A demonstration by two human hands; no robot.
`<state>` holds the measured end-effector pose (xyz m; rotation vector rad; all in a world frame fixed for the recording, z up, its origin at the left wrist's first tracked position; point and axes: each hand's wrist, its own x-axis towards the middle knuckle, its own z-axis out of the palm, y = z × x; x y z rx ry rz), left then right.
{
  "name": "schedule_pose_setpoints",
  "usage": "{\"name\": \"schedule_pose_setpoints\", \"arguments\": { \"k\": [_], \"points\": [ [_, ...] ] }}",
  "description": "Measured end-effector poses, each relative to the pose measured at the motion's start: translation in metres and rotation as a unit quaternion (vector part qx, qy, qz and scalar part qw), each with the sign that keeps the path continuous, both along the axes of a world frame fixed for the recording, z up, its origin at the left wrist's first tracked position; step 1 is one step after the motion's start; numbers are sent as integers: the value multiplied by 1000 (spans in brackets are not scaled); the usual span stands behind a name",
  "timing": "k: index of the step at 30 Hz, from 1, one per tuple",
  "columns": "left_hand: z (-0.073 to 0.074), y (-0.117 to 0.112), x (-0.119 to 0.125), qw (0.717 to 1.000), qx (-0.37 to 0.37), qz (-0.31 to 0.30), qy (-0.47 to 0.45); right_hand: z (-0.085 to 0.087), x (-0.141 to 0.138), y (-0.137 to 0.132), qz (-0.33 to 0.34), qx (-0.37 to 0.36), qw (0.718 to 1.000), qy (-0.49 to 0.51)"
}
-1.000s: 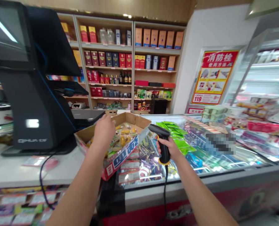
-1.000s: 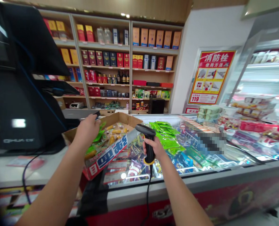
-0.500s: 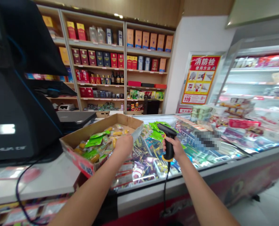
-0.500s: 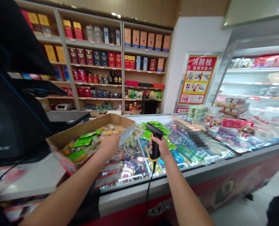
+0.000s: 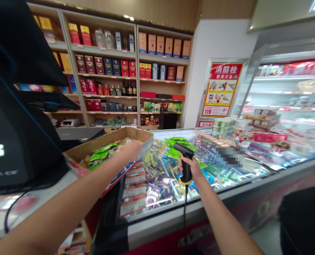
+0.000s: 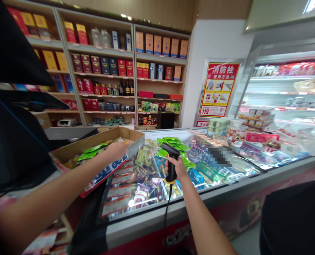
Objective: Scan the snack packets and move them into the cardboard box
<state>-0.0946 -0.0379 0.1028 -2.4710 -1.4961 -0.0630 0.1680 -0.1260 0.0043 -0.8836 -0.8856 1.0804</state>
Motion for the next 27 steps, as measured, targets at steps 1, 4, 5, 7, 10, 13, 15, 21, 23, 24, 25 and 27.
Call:
{"name": "schedule_pose_setpoints", "arguments": {
  "k": [1, 4, 5, 7, 10, 13, 15, 21, 23, 24, 25, 27],
  "points": [
    [-4, -3, 5, 1000, 6, -8, -11, 0, -1, 3, 1, 2, 1000, 4],
    [-25, -7, 36, 994, 12, -64, -84, 4, -8, 18, -8, 7, 1000, 22],
    [-35, -5, 49, 988, 1, -85, -125, 6, -11, 25, -14, 7, 999, 29],
    [-60, 7, 75, 970, -47, -83, -222, 9, -18, 38, -27, 10, 999, 46],
    [-94, 35, 98, 938, -74, -90, -328, 6, -24, 54, -58, 32, 997, 51],
    [-114, 59, 101, 932, -87, -135, -324, -4, -24, 57, -36, 22, 999, -1],
    [-119, 66, 98, 941, -94, -138, -295, -9, -21, 55, -12, 12, 999, -35],
    [-118, 54, 93, 945, -132, -17, -298, -10, -12, 52, -13, 11, 999, -44],
    [-117, 49, 89, 918, -170, 12, -357, -9, -12, 52, -2, 5, 999, -49],
    [-116, 47, 86, 887, -204, 17, -413, -9, -11, 51, 4, 0, 999, -51],
    [-116, 45, 83, 841, -248, 18, -480, -9, -11, 51, 10, -6, 999, -52],
    [-118, 42, 76, 714, -338, 3, -613, -8, -11, 50, 21, -17, 998, -55]
  ]
}}
